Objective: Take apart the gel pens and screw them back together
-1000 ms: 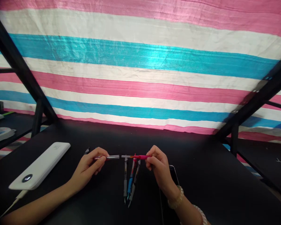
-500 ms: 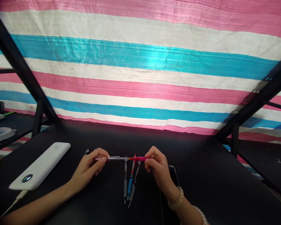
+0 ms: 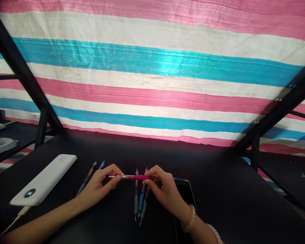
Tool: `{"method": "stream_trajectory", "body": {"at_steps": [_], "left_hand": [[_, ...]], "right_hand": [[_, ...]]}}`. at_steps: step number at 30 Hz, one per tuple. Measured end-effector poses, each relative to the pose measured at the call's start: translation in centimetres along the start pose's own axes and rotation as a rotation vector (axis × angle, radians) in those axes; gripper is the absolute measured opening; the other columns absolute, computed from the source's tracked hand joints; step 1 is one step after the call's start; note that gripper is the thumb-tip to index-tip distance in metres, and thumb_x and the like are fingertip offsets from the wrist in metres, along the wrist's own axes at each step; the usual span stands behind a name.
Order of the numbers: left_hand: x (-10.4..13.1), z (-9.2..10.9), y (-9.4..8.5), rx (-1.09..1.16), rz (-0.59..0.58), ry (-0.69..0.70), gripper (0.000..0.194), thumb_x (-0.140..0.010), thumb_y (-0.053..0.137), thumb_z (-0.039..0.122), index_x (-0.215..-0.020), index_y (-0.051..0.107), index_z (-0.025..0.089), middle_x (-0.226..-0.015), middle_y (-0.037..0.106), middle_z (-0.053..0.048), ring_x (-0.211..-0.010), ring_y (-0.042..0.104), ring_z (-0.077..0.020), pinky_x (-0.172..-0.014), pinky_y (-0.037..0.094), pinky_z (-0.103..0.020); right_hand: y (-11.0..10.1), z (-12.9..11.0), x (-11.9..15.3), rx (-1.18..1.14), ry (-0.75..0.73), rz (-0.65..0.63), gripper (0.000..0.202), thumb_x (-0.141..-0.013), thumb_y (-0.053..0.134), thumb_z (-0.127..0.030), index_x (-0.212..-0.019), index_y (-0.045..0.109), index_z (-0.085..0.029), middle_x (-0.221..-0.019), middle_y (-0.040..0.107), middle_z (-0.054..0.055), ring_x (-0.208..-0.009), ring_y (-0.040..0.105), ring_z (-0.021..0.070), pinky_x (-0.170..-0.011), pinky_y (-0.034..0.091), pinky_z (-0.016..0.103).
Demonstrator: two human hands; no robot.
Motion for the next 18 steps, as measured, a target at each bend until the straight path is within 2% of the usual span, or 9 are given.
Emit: {"method": "stream_trajectory", "body": {"at_steps": [2, 6, 8, 10, 12, 13, 16, 18], "left_hand": [[-0.03, 0.00, 0.11, 0.002, -0.004, 0.006, 0.024, -0.097, 0.051, 0.037, -0.087, 0.062, 0.018, -0.063, 0.053, 0.004, -0.057, 0.054, -0.0136, -0.056, 0.039, -0.024], [0.00, 0.06, 0.20, 0.023, -0.001, 0.027, 0.024, -0.096, 0.053, 0.037, -0.087, 0.063, 0.017, -0.064, 0.055, 0.003, -0.057, 0.055, -0.0136, -0.056, 0.041, -0.024], [0.03, 0.07, 0.12, 0.022, 0.009, 0.032, 0.025, -0.096, 0.053, 0.037, -0.087, 0.064, 0.017, -0.065, 0.056, 0.002, -0.057, 0.054, -0.0136, -0.056, 0.041, -0.024], [0.04, 0.05, -0.02, 0.012, 0.024, 0.024, 0.025, -0.096, 0.054, 0.038, -0.087, 0.064, 0.017, -0.064, 0.056, 0.002, -0.058, 0.053, -0.0134, -0.055, 0.041, -0.023], [0.04, 0.04, -0.13, 0.007, 0.038, 0.011, 0.025, -0.097, 0.053, 0.037, -0.087, 0.064, 0.018, -0.062, 0.055, 0.003, -0.056, 0.052, -0.0127, -0.052, 0.039, -0.022], [0.03, 0.03, -0.16, 0.009, 0.043, 0.003, 0.025, -0.097, 0.053, 0.037, -0.087, 0.064, 0.018, -0.062, 0.054, 0.003, -0.054, 0.051, -0.0123, -0.051, 0.038, -0.021], [-0.02, 0.09, -0.22, 0.025, 0.052, -0.006, 0.025, -0.097, 0.053, 0.037, -0.086, 0.064, 0.018, -0.060, 0.053, 0.004, -0.052, 0.048, -0.0116, -0.048, 0.036, -0.020], [-0.04, 0.15, -0.26, 0.033, 0.057, -0.002, 0.025, -0.097, 0.053, 0.037, -0.086, 0.064, 0.018, -0.060, 0.053, 0.004, -0.051, 0.048, -0.0116, -0.047, 0.036, -0.020]], "right_hand": [[0.01, -0.06, -0.05, 0.018, 0.000, -0.024, 0.013, -0.097, 0.060, -0.029, -0.088, 0.063, -0.020, -0.073, 0.069, 0.001, -0.065, 0.062, 0.0163, -0.062, 0.045, 0.026], [0.04, -0.12, -0.08, 0.085, 0.011, -0.051, 0.038, -0.102, 0.050, -0.033, -0.067, 0.057, -0.019, -0.059, 0.056, -0.002, -0.054, 0.050, 0.0123, -0.055, 0.037, 0.024], [0.24, -0.01, -0.05, 0.094, 0.030, -0.076, 0.032, -0.101, 0.052, -0.032, -0.074, 0.061, -0.019, -0.057, 0.049, -0.005, -0.052, 0.044, 0.0116, -0.052, 0.032, 0.024], [0.49, 0.00, -0.02, 0.092, 0.033, -0.097, 0.009, -0.096, 0.059, -0.028, -0.099, 0.064, -0.021, -0.060, 0.046, -0.007, -0.054, 0.042, 0.0120, -0.053, 0.032, 0.024], [0.71, -0.17, 0.02, 0.082, 0.010, -0.108, 0.026, -0.092, 0.063, -0.022, -0.116, 0.056, -0.023, -0.065, 0.049, -0.007, -0.057, 0.046, 0.0131, -0.055, 0.035, 0.024], [0.76, -0.27, 0.04, 0.075, -0.001, -0.107, 0.026, -0.091, 0.062, -0.020, -0.115, 0.054, -0.024, -0.068, 0.052, -0.006, -0.059, 0.048, 0.0137, -0.057, 0.036, 0.024], [0.65, -0.52, 0.08, 0.068, -0.016, -0.092, 0.005, -0.095, 0.057, -0.021, -0.098, 0.053, -0.023, -0.070, 0.056, -0.004, -0.061, 0.049, 0.0144, -0.058, 0.037, 0.025], [0.62, -0.51, 0.10, 0.073, 0.002, -0.106, 0.009, -0.099, 0.053, -0.026, -0.090, 0.054, -0.022, -0.069, 0.055, -0.003, -0.060, 0.048, 0.0142, -0.057, 0.036, 0.026]]}}
Point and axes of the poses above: each hand's wrist, its own x-axis away from the middle knuckle, its own y-axis out of the palm, z = x × y, the point moved 6 cm from there along -x, towards the middle knuckle
